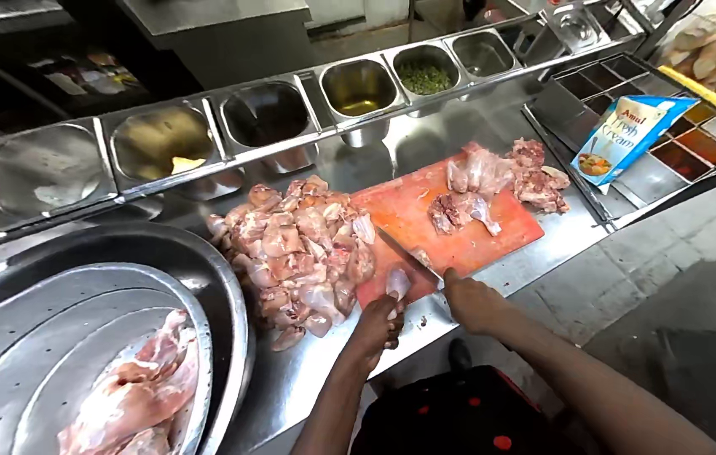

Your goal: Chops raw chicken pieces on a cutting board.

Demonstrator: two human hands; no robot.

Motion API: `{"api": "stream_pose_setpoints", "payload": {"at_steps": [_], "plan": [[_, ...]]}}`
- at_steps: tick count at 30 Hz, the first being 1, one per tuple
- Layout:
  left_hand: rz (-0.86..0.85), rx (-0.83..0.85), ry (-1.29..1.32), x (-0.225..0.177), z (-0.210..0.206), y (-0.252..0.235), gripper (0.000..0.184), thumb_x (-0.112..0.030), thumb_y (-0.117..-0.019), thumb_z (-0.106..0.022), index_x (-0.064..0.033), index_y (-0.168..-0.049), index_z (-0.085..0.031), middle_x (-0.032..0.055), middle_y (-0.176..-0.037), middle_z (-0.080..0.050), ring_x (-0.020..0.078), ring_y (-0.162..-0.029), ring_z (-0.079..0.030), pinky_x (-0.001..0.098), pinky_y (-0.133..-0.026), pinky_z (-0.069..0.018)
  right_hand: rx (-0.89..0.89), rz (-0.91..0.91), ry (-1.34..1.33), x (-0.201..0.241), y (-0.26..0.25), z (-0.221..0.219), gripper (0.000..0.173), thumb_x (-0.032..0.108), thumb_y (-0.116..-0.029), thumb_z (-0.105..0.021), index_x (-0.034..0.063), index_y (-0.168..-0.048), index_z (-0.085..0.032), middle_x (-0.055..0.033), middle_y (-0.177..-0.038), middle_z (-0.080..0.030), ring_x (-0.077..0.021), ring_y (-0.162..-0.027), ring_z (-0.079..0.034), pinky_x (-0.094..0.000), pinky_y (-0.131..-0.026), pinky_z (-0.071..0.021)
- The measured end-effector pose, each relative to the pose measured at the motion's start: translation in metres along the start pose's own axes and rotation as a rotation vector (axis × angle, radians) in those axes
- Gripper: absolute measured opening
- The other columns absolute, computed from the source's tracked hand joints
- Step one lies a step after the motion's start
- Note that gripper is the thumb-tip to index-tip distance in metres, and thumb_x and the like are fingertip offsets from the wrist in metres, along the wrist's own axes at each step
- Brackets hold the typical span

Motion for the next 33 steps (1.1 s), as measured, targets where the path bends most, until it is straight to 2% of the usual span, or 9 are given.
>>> {"api": "stream_pose_setpoints", "payload": {"at_steps": [3, 6, 9, 11, 15, 18, 22, 28, 33], "plan": [[-0.249, -0.2, -0.446, -0.052, 0.051, 0.036, 0.036, -0.023, -0.1124, -0.036, -0.005, -0.101, -0.065, -0.0014, -0.069, -0.057, 0.0085, -0.057, -0.052, 0.0248, -0.054, -0.0467, 0.012, 0.096, -0.27, -0.02, -0.003, 0.0, 0.033, 0.035, -0.1111, -0.044, 0.0093, -0.132, -0.046, -0.0131, -0.081, -0.062, -0.0273, -0.061, -0.066, -0.045, -0.058, -0.0578], [-0.387, -0.615, -0.97, -0.112, 0.101, 0.074, 0.031, -0.028, -0.1086, -0.049, -0.0028, -0.113, -0.067, 0.0154, -0.088, -0.07, 0.0301, -0.076, -0.068, 0.0533, -0.07, -0.057, -0.013, 0.131, -0.625, -0.052, 0.009, -0.005, 0.033, 0.034, -0.1114, -0.044, 0.0122, -0.136, -0.045, -0.0098, -0.069, -0.057, -0.0205, -0.047, -0.059, -0.0376, -0.048, -0.0551], [-0.457, -0.98, -1.223, -0.151, 0.103, 0.095, 0.061, -0.031, -0.0965, -0.067, 0.0008, -0.146, -0.05, 0.0348, -0.144, -0.048, 0.0581, -0.128, -0.049, 0.0755, -0.098, -0.042, -0.082, 0.153, -0.895, -0.084, 0.022, -0.012, 0.03, 0.033, -0.1112, -0.043, 0.0141, -0.135, -0.045, -0.0075, -0.066, -0.053, -0.0185, -0.045, -0.055, -0.0352, -0.045, -0.0533], [-0.53, -0.971, -1.248, -0.157, 0.074, 0.079, 0.066, -0.034, -0.0966, -0.066, 0.0011, -0.148, -0.047, 0.0331, -0.152, -0.041, 0.0567, -0.138, -0.04, 0.0737, -0.107, -0.0367, -0.132, 0.143, -1.012, -0.105, 0.03, -0.02, 0.027, 0.032, -0.1101, -0.045, 0.0141, -0.131, -0.046, -0.0061, -0.063, -0.051, -0.0182, -0.044, -0.054, -0.0345, -0.043, -0.0519], [-0.666, -0.487, -1.302, -0.115, -0.043, -0.026, 0.058, -0.045, -0.0975, -0.064, -0.0076, -0.142, -0.058, 0.0195, -0.15, -0.051, 0.0376, -0.139, -0.049, 0.0582, -0.113, -0.0432, -0.204, 0.147, -1.106, -0.141, 0.04, -0.037, 0.029, 0.034, -0.1081, -0.046, 0.0133, -0.129, -0.048, -0.0041, -0.062, -0.051, -0.0184, -0.044, -0.054, -0.0359, -0.042, -0.0523], [-0.669, -0.416, -1.404, -0.084, -0.099, -0.097, 0.074, -0.057, -0.0933, -0.065, -0.0145, -0.152, -0.049, 0.0173, -0.163, -0.037, 0.0385, -0.145, -0.043, 0.0592, -0.113, -0.0407, -0.237, 0.141, -1.128, -0.16, 0.045, -0.05, 0.034, 0.037, -0.1074, -0.045, 0.0138, -0.132, -0.047, -0.0035, -0.063, -0.051, -0.0183, -0.044, -0.054, -0.0364, -0.042, -0.0522], [-0.618, -0.583, -1.524, -0.096, -0.113, -0.133, 0.064, -0.051, -0.0956, -0.051, -0.0246, -0.154, -0.047, 0.0104, -0.154, -0.051, 0.037, -0.133, -0.052, 0.0591, -0.096, -0.0486, -0.294, 0.102, -1.208, -0.176, 0.056, -0.061, 0.034, 0.033, -0.1045, -0.048, 0.0139, -0.132, -0.046, -0.0036, -0.064, -0.051, -0.0185, -0.044, -0.053, -0.0368, -0.04, -0.0512], [-0.547, -0.568, -1.41, -0.109, -0.113, -0.133, 0.064, -0.059, -0.0882, -0.06, -0.0313, -0.146, -0.056, 0.014, -0.146, -0.056, 0.039, -0.119, -0.062, 0.0627, -0.089, -0.0518, -0.383, 0.098, -1.308, -0.18, 0.057, -0.067, 0.033, 0.023, -0.1001, -0.053, 0.0132, -0.131, -0.046, 0.0005, -0.059, -0.048, -0.0135, -0.039, -0.049, -0.0326, -0.035, -0.0479], [-0.508, -0.501, -1.364, -0.113, -0.106, -0.135, 0.058, -0.038, -0.0879, -0.065, -0.0301, -0.144, -0.056, 0.0109, -0.136, -0.063, 0.0348, -0.116, -0.063, 0.0594, -0.09, -0.0509, -0.344, 0.122, -1.303, -0.17, 0.053, -0.061, 0.029, 0.021, -0.0985, -0.054, 0.0147, -0.125, -0.046, 0.0015, -0.056, -0.045, -0.0131, -0.037, -0.048, -0.0327, -0.034, -0.0481]]}}
Point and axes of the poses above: each hand's wrist, its own y-axis away from the middle knuckle, its own z-axis out of the back of the hand, x = y × z, the point moved 9 cm from there along -y, towards the middle knuckle
